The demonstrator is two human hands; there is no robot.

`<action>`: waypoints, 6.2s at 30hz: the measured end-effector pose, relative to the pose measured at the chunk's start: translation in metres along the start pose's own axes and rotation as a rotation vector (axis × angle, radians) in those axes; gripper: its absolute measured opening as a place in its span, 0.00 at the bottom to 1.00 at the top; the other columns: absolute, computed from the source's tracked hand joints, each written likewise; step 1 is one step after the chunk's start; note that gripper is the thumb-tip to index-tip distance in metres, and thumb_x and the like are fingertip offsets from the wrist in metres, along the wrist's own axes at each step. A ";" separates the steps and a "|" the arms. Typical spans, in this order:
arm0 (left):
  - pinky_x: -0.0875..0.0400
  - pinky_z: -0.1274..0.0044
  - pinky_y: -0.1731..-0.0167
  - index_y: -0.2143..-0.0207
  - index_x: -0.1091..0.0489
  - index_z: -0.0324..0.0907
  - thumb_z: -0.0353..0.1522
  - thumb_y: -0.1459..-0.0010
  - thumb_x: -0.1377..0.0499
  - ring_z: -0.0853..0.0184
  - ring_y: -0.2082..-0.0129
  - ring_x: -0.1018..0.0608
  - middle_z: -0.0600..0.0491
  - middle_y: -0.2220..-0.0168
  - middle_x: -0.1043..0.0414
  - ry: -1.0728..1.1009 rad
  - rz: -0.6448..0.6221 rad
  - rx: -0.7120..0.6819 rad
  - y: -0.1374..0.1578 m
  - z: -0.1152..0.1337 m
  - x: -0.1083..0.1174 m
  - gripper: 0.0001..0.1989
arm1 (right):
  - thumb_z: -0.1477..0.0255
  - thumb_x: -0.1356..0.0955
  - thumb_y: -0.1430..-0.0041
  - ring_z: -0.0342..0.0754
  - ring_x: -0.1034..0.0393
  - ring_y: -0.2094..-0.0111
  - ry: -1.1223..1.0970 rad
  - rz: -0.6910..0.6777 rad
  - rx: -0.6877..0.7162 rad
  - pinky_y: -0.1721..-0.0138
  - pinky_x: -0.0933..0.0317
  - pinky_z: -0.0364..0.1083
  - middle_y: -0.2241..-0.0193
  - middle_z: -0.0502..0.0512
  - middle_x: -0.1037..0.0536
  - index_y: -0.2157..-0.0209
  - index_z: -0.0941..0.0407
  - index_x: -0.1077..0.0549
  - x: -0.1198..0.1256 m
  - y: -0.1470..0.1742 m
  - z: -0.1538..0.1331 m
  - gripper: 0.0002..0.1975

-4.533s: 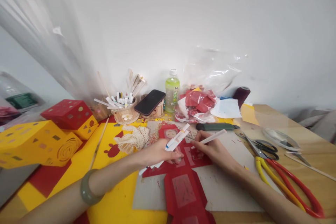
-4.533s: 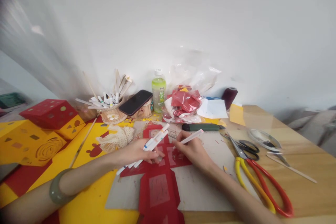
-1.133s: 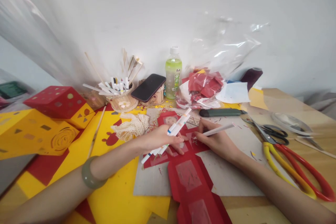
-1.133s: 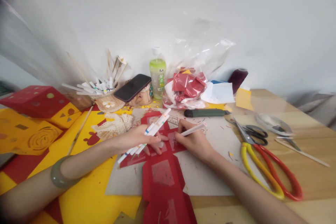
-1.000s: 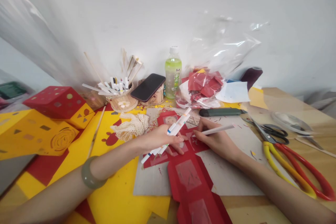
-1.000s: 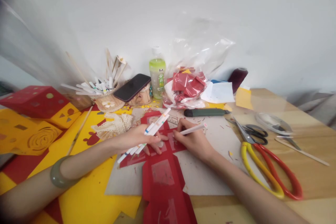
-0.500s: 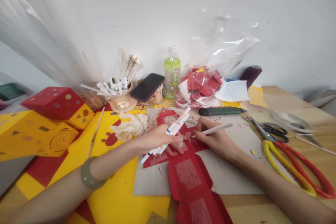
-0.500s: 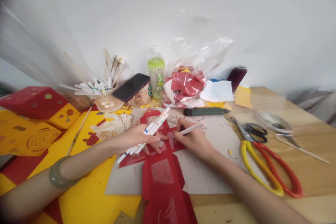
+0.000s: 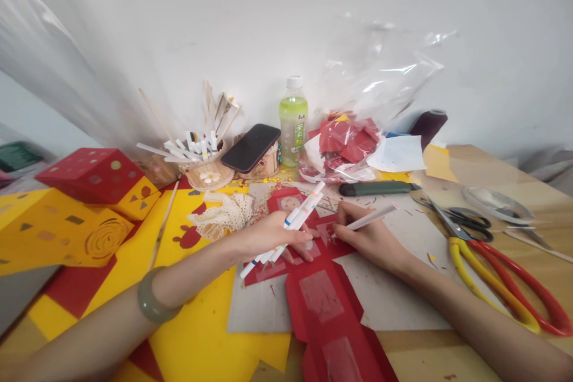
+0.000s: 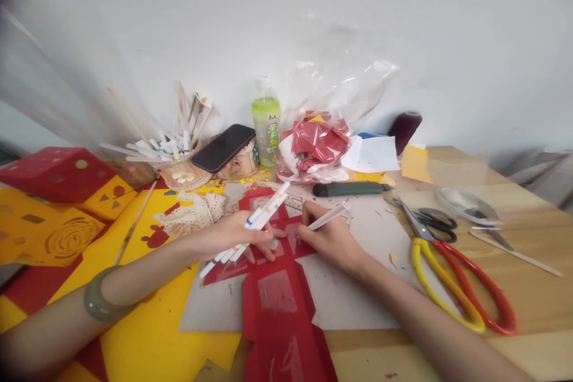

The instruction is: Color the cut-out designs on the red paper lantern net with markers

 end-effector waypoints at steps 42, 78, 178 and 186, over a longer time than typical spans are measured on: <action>0.32 0.75 0.71 0.71 0.36 0.36 0.38 0.52 0.41 0.62 0.69 0.23 0.45 0.71 0.27 -0.008 0.005 0.000 0.000 -0.002 0.000 0.13 | 0.74 0.37 0.50 0.40 0.46 0.79 0.067 -0.035 0.055 0.78 0.50 0.41 0.82 0.46 0.39 0.81 0.55 0.45 -0.003 -0.002 -0.006 0.11; 0.32 0.79 0.74 0.69 0.37 0.35 0.36 0.52 0.41 0.66 0.71 0.23 0.40 0.64 0.28 0.056 0.019 0.021 0.001 0.000 -0.001 0.13 | 0.77 0.38 0.53 0.39 0.51 0.81 0.035 0.095 -0.030 0.80 0.54 0.41 0.84 0.43 0.46 0.81 0.54 0.48 0.004 0.001 0.003 0.11; 0.35 0.81 0.79 0.66 0.36 0.35 0.37 0.51 0.42 0.60 0.67 0.23 0.40 0.68 0.26 -0.019 0.014 0.017 -0.003 -0.007 0.002 0.14 | 0.77 0.39 0.54 0.40 0.49 0.79 0.019 -0.017 -0.021 0.78 0.52 0.42 0.83 0.44 0.44 0.82 0.55 0.47 0.000 0.002 -0.002 0.11; 0.34 0.81 0.78 0.66 0.35 0.35 0.37 0.51 0.42 0.61 0.67 0.23 0.41 0.69 0.26 -0.009 0.018 0.008 -0.002 -0.006 0.001 0.14 | 0.78 0.39 0.54 0.40 0.49 0.79 0.024 -0.019 -0.012 0.78 0.52 0.42 0.83 0.44 0.44 0.82 0.55 0.47 0.000 0.003 0.000 0.11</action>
Point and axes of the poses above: each hand's wrist, its own y-axis away from the middle knuckle, its own x-axis out of the back of the hand, z = x × y, the point moved 5 cm from there along -y, towards the middle knuckle
